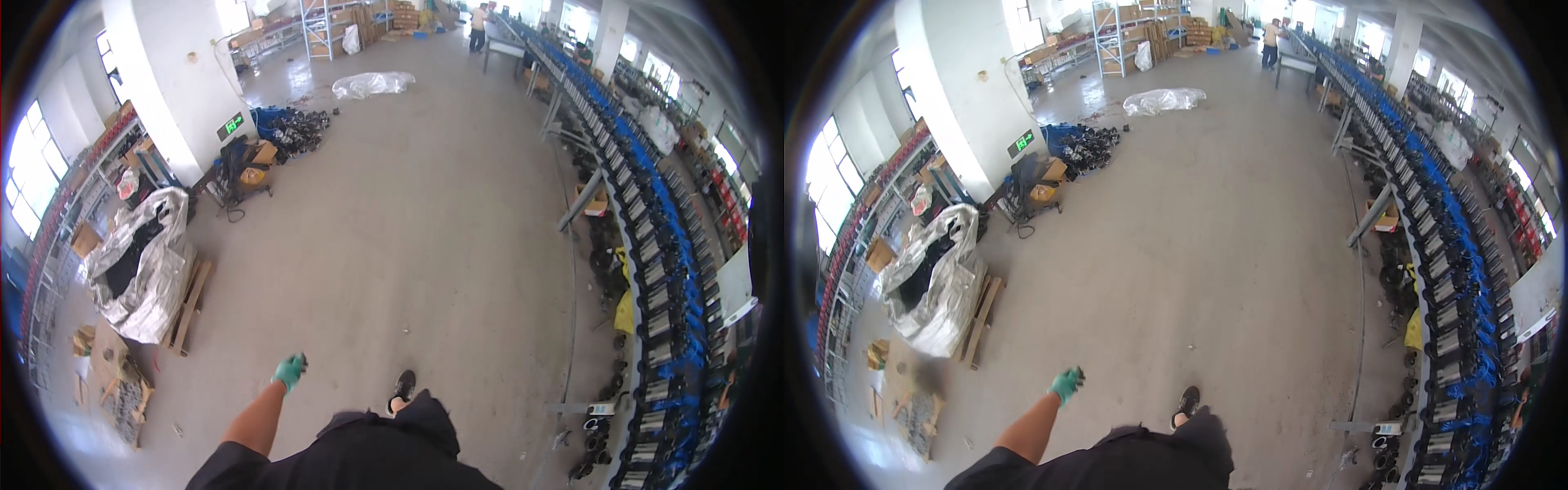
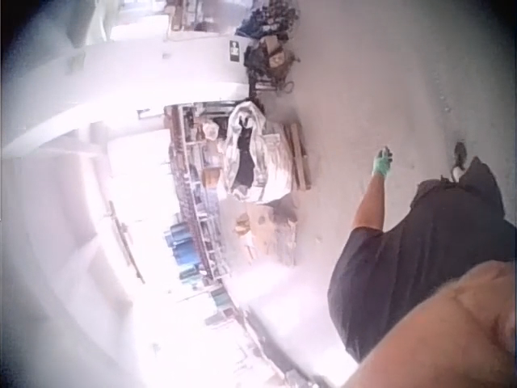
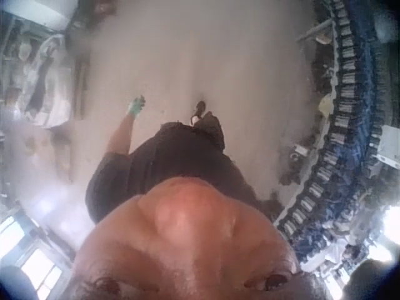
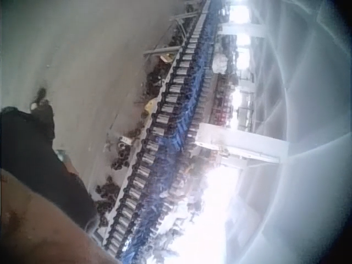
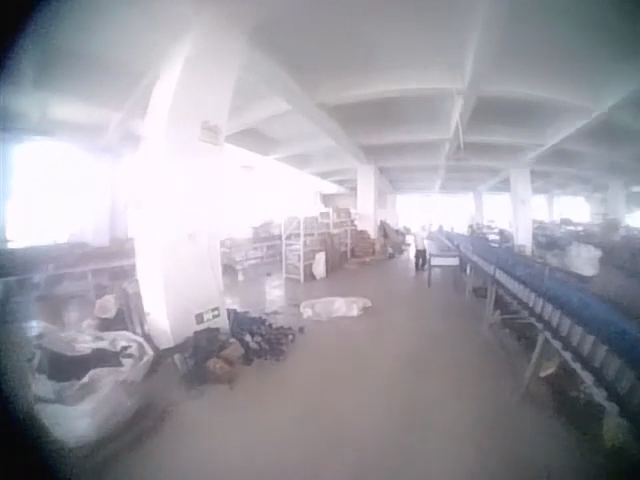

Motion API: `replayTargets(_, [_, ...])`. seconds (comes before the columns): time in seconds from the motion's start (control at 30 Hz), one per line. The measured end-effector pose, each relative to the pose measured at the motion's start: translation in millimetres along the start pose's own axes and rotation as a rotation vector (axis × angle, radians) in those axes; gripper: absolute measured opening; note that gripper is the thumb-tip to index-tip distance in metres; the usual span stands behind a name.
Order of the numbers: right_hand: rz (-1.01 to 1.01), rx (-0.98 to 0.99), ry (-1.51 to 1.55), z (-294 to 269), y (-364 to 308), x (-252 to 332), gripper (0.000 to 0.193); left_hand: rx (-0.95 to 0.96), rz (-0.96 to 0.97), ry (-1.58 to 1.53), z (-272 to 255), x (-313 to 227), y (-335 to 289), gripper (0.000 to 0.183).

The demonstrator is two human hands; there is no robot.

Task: The person rinses a metal cup and lid, fills the cup with water from a large plastic jug, and then walks across a factory floor to a line of mechanical components.

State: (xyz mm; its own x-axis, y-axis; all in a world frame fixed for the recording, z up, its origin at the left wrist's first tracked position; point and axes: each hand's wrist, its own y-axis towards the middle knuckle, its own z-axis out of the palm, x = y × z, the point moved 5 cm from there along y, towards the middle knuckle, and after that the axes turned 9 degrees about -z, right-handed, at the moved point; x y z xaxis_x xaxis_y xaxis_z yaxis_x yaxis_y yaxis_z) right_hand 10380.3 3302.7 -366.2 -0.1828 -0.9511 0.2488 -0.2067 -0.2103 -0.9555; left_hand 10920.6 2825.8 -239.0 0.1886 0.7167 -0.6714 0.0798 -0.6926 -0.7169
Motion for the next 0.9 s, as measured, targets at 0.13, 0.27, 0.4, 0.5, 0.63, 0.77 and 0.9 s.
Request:
replayTargets(0.13, [-0.224, -0.019, -0.248, -55, 37, 243, 0.021, 0.011, -0.087, 0.365, -28, 126, 36, 0.045])
replayTargets(0.27, [-0.642, -0.195, 0.043, -102, 11, 524, 0.026, 0.248, -0.027, 1.36, 13, 139, 45, 0.06])
replayTargets(0.4, [-0.852, -0.282, -0.024, -132, 22, 724, 0.025, 0.146, -0.49, 0.735, 79, 28, 127, 0.048])
replayTargets(0.5, [-0.668, -0.28, 0.061, -139, 87, 765, 0.024, 0.16, -0.337, 0.842, 125, -115, 248, 0.041])
replayTargets(0.63, [-0.357, -0.057, -0.363, -131, 113, 787, 0.023, 0.053, -0.269, 0.102, 221, -383, 400, 0.041])
replayTargets(0.77, [-0.224, -0.123, 0.04, -145, 125, 832, 0.029, 0.166, 0.107, 0.068, 317, -678, 496, 0.04])
replayTargets(0.9, [-0.14, 0.087, -0.202, -168, 239, 849, 0.031, 0.18, 0.202, 0.013, 362, -833, 578, 0.039])
